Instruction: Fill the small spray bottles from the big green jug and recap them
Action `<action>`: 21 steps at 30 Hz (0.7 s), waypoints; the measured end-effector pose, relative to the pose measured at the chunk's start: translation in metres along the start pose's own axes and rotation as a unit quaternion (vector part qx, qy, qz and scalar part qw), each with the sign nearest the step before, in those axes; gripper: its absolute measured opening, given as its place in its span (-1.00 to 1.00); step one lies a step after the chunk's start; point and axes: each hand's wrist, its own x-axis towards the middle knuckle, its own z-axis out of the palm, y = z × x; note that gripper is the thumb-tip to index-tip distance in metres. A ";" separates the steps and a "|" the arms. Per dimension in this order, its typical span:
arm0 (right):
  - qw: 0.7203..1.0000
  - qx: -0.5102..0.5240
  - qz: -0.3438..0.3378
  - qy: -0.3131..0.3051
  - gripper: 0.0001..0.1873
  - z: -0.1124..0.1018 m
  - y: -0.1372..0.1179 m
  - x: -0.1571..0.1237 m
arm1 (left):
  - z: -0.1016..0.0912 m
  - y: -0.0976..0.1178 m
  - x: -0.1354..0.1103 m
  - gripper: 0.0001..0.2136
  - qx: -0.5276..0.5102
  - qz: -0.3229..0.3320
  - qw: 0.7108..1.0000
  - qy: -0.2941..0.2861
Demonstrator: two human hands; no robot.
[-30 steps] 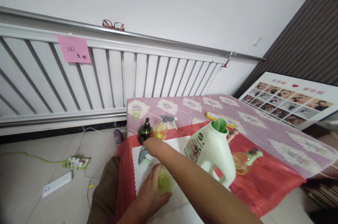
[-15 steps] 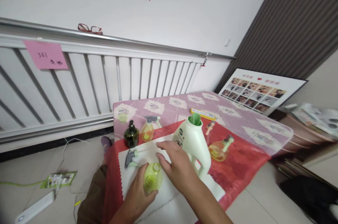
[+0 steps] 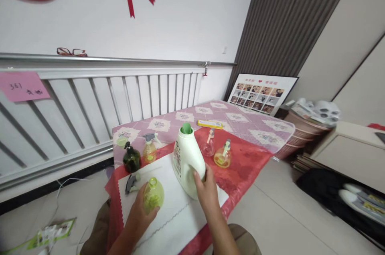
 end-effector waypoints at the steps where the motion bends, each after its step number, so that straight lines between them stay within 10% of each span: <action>1: 1.000 -0.008 0.002 -0.003 -0.58 0.003 0.003 0.001 | 0.000 0.000 0.000 -0.27 0.001 0.002 1.000 0.005; 21: 1.000 -0.006 0.001 -0.013 -0.78 0.008 0.023 -0.002 | 0.010 -0.008 0.003 -0.29 0.029 -0.019 0.999 0.022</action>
